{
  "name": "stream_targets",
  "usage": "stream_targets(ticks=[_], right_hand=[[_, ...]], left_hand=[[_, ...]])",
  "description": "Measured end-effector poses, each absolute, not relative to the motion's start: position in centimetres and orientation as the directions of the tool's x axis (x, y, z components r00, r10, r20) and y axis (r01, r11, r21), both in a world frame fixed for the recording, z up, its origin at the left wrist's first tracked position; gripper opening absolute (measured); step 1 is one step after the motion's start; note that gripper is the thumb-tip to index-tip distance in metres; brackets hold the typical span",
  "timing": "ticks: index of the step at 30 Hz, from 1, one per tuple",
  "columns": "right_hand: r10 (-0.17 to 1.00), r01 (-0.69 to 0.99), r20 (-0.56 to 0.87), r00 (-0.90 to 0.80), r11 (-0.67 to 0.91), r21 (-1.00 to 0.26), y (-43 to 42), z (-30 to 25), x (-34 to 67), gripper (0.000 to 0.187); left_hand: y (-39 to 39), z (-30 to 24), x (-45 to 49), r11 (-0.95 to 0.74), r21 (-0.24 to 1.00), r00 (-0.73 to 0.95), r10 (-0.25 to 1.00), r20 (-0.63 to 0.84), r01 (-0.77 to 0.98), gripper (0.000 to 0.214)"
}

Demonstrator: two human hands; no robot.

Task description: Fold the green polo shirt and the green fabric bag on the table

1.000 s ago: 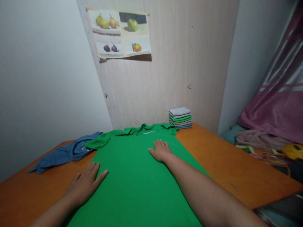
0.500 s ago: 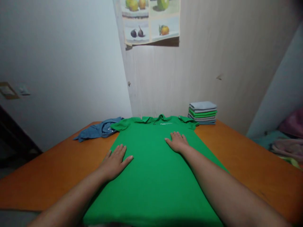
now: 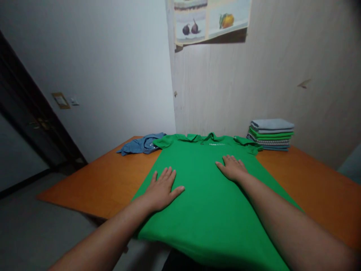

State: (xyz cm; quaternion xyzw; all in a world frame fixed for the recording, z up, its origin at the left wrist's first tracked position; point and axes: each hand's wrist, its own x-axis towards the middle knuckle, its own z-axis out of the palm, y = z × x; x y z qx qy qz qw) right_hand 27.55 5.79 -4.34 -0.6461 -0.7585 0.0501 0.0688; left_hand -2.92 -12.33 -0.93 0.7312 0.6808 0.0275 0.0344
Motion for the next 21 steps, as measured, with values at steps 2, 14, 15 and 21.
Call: stream_targets(ticks=[2, 14, 15, 21], right_hand=[[0.986, 0.974, 0.042, -0.161, 0.166, -0.156, 5.9, -4.5, 27.7, 0.083], [0.982, 0.967, 0.057, -0.178, 0.185, -0.177, 5.3, -3.7, 27.5, 0.077], [0.981, 0.961, 0.061, -0.184, 0.192, -0.198, 5.0, -3.3, 27.4, 0.075], [0.966, 0.928, 0.040, -0.257, 0.258, -0.270, 3.1, -0.4, 27.6, 0.063]], left_hand=[[-12.9, -1.1, -2.9, -0.080, 0.120, 0.083, 0.996, -0.014, 0.990, 0.090], [-13.4, -1.4, -9.8, 0.172, 0.033, -0.172, 0.985, 0.025, 0.985, 0.093], [-13.2, -1.1, -9.2, 0.165, 0.028, -0.166, 0.985, 0.039, 0.986, 0.094], [-12.1, 0.7, -4.6, -0.002, 0.105, -0.003, 0.999, 0.050, 0.994, 0.087]])
